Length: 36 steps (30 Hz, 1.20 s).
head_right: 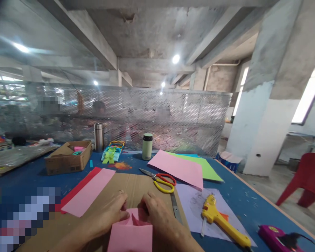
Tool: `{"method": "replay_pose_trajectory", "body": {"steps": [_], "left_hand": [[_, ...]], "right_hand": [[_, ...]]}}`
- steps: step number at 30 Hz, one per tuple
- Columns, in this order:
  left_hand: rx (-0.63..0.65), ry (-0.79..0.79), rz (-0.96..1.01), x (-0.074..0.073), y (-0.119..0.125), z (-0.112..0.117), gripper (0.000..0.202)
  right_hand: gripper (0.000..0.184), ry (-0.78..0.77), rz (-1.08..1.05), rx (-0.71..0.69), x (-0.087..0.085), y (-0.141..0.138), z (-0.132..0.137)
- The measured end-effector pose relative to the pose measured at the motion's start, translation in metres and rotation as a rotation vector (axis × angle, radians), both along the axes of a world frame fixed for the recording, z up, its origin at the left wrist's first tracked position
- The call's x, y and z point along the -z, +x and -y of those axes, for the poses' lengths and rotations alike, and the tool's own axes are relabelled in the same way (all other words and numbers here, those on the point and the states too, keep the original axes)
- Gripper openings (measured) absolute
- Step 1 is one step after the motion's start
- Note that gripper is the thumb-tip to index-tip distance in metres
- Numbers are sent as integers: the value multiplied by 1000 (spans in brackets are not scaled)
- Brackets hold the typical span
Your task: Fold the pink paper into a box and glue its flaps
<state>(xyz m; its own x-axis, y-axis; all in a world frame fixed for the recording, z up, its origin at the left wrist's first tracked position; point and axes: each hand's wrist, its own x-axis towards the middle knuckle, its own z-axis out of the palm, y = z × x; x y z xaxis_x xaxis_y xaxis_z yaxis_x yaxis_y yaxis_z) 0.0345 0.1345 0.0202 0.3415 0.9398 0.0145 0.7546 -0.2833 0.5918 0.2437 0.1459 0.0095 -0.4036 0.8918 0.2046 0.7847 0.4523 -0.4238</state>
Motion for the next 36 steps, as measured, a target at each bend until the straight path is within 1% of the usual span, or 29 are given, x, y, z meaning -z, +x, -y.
{"method": "replay_pose_trajectory", "body": {"steps": [2, 5, 8, 13, 15, 19, 22, 25, 27, 29, 31, 32, 34, 36], "left_hand": [[21, -12, 34, 0, -1, 0, 11], [13, -19, 50, 0, -2, 0, 16], [1, -25, 58, -1, -2, -1, 20], [-28, -62, 41, -11, 1, 2, 21], [-38, -85, 22, -14, 2, 4, 18], [-23, -96, 6, -14, 3, 6, 16], [-2, -115, 13, -15, 3, 8, 16], [7, -113, 41, -20, 4, 9, 16], [13, -122, 74, -25, 4, 9, 18], [20, -134, 120, -29, 5, 8, 19], [6, -113, 177, -33, 6, 8, 14], [-1, -100, 206, -34, 7, 8, 12], [1, -88, 285, -36, 8, 7, 19], [33, -92, 389, -38, 9, 8, 24]], "right_hand": [[9, 11, 4, -2, 6, 1, -5], [9, 8, 6, 25, 14, 1, -12], [10, 7, -15, 49, 16, 1, -14], [19, -51, -68, -28, 1, -1, -9], [19, -85, -46, -21, -4, -1, -7], [18, -153, -45, -23, -7, -1, -5], [15, -162, -81, -27, -8, 0, -3], [15, -160, -145, -44, -11, -1, 1], [15, -149, -216, -52, -14, -1, 3], [11, -121, -293, -48, -17, -1, 6], [4, -78, -371, -30, -22, 1, 8], [3, -60, -406, -15, -25, 1, 9], [8, -31, -471, 21, -30, 3, 11], [12, -14, -528, 51, -33, 3, 13]]}}
